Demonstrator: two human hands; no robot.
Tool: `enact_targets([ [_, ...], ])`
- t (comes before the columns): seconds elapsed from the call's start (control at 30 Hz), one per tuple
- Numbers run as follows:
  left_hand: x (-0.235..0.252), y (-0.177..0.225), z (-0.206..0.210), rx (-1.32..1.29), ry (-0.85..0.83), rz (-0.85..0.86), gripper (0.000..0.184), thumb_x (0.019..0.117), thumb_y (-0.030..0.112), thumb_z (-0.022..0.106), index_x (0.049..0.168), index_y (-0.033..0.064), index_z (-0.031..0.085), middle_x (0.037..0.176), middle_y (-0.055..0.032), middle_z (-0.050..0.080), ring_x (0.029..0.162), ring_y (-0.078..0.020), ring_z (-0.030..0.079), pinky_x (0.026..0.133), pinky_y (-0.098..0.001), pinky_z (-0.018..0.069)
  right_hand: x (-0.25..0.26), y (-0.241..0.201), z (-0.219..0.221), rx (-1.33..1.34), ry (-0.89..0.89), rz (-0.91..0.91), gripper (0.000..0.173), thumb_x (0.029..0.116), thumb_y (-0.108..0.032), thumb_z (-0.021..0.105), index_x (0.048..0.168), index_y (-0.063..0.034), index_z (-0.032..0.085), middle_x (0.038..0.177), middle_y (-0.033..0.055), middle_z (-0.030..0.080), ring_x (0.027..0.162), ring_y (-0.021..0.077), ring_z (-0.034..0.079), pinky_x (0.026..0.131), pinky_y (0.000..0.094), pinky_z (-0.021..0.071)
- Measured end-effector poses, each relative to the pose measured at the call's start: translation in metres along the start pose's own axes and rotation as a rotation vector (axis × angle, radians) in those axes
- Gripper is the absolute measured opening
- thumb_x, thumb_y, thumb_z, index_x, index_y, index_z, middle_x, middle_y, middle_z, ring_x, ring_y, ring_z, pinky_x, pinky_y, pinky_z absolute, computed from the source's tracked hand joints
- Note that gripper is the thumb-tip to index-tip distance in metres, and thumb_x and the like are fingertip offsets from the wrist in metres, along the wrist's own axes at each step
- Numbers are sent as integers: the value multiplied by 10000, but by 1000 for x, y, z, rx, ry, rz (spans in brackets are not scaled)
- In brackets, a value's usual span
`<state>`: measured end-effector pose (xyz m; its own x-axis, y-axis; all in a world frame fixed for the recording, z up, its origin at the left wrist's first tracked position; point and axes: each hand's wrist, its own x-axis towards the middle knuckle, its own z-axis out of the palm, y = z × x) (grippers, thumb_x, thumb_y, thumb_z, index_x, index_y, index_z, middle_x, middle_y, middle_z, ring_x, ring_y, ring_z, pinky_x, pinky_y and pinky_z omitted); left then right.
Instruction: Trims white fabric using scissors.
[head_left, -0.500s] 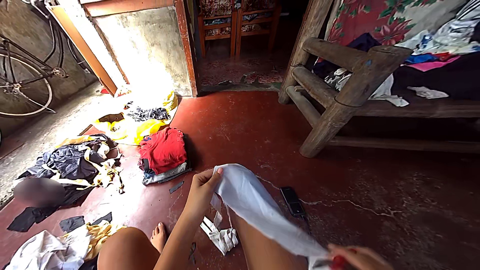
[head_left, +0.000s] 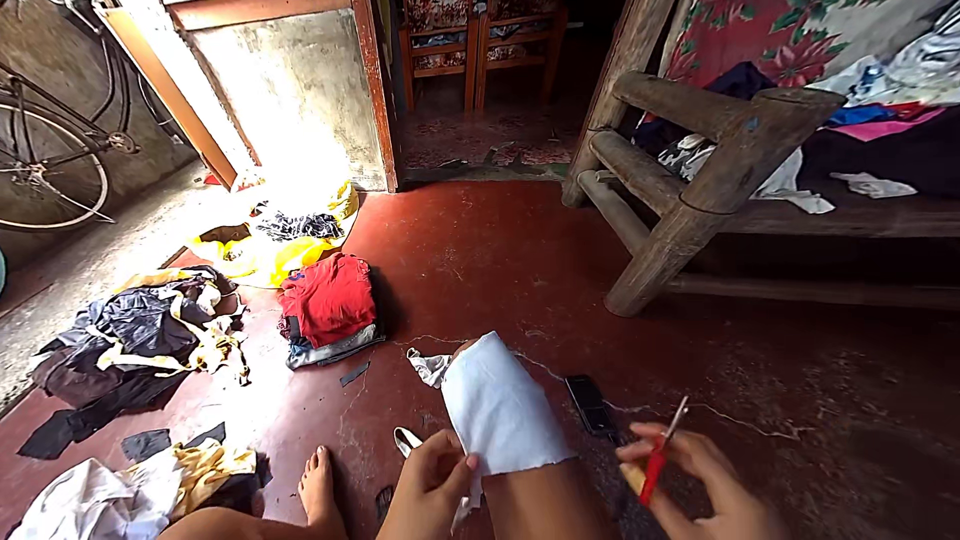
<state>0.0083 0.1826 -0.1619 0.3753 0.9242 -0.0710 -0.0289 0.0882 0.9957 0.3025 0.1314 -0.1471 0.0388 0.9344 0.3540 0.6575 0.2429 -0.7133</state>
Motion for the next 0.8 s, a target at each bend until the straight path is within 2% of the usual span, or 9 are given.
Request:
enact_targets([
  [0.07,-2,0,-3,0,-5,-30,80,1005,49,582,996,28,659,843,29,707,753,-33,676,724,-231,580,-5,-1,18,77,-20,-2,408,919,-146,709,1230,89,589,1064,166,714,1009,175,692,914,330,567],
  [0.2,-3,0,1,-10,4,-62,93,1001,46,590,1003,10,675,871,-1,726,794,-58,705,769,-255,605,-1,-9,45,183,29,24,395,928,-122,685,1248,76,564,1066,104,730,1032,118,689,940,295,557],
  [0.33,2,-1,9,-13,3,-47,82,1000,53,584,968,26,655,826,26,696,744,-22,663,724,-219,570,31,11,68,319,159,215,396,947,-223,621,1246,26,547,1004,23,727,863,39,704,743,230,596],
  [0.43,5,-4,12,-4,-7,-19,86,998,55,589,966,8,653,828,6,698,749,-42,676,738,-241,584,44,31,79,365,71,389,379,919,-184,590,1242,15,603,1037,57,690,834,62,654,737,251,550],
  [0.5,6,-4,12,5,-2,-8,88,999,59,591,973,1,652,837,-11,708,756,-56,690,743,-255,595,49,32,85,393,47,436,346,893,-96,604,1218,22,623,1088,90,694,913,93,680,798,266,571],
  [0.6,9,-3,13,31,-3,-12,100,998,80,593,972,7,655,829,-8,706,744,-54,684,731,-253,588,56,30,92,397,65,439,326,862,-58,629,1178,22,652,1052,84,717,858,92,694,764,262,581],
  [0.67,10,-1,10,38,-2,-24,96,998,82,597,968,11,654,806,-4,706,716,-52,679,706,-249,584,57,36,97,402,20,459,323,896,-78,614,1198,33,635,1066,89,711,853,82,692,769,255,578],
  [0.77,8,1,6,39,2,-46,76,992,73,605,990,7,642,797,-9,710,699,-59,684,693,-256,584,57,49,104,389,-171,598,322,1026,-91,547,1277,110,560,1150,189,658,958,146,658,878,311,542],
  [0.8,8,2,6,39,-2,-53,81,994,72,605,1002,0,643,806,-15,713,707,-65,689,701,-262,589,59,55,107,382,-232,654,307,1057,-100,495,1271,110,559,1138,178,648,977,122,625,899,296,512],
])
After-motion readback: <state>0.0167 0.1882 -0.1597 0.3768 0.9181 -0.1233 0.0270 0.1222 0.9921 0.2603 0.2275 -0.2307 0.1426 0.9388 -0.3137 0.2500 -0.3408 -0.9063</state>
